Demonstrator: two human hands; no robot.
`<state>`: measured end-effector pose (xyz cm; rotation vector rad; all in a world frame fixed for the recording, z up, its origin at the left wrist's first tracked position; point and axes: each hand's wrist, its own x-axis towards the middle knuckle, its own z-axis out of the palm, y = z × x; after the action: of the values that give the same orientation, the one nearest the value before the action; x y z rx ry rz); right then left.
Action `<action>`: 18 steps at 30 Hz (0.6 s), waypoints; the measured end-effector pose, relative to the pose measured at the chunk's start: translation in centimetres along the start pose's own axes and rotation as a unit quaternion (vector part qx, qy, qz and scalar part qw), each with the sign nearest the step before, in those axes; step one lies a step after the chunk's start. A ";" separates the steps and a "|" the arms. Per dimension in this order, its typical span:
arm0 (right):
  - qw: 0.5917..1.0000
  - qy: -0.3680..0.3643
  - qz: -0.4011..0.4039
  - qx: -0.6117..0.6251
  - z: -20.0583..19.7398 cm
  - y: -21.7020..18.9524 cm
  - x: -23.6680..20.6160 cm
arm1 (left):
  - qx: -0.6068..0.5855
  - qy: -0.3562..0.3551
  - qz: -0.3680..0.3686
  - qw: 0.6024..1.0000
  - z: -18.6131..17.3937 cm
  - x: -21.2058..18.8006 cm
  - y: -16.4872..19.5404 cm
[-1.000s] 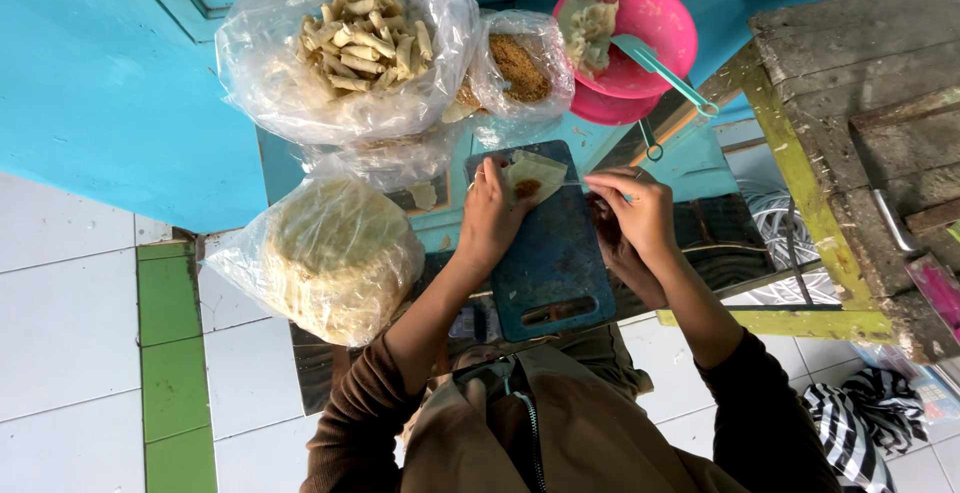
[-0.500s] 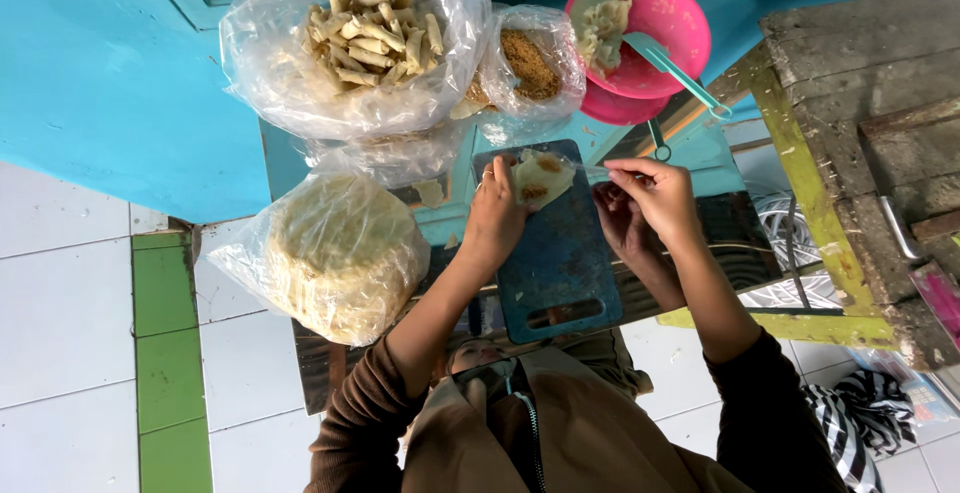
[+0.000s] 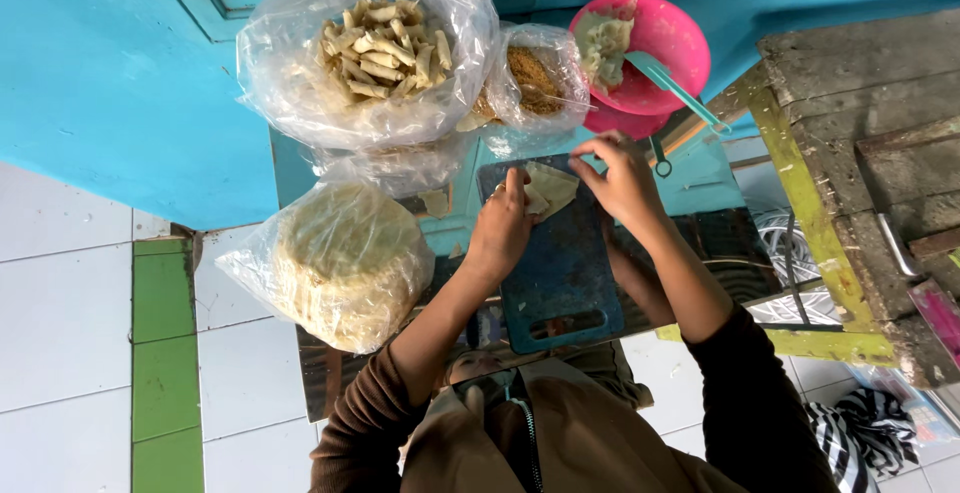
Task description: The person places filling from a pink bowl onto thin pastry sheets on a cutting board and folds the sheets over the filling to make filled pastries. They then take a stack of dough sheets from a plastic bag, peel sheets apart, and continue assembling.
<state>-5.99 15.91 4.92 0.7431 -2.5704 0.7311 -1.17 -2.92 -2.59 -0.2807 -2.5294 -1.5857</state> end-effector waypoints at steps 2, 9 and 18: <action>0.992 -0.072 0.088 0.059 0.2 0.5 -1.7 | 0.003 -0.001 0.002 1.000 0.0 -0.1 -0.2; 0.981 -0.111 0.130 0.097 1.0 2.2 -3.3 | 0.097 0.010 0.075 0.992 -1.1 0.5 -0.9; 0.968 -0.208 -0.026 0.141 -0.3 1.5 -3.6 | 0.125 0.035 0.073 0.989 -0.8 0.8 -0.9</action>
<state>-3.95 18.58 2.89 1.1584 -2.8300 1.0321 -2.12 -3.96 -2.87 -0.3633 -2.5521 -1.1889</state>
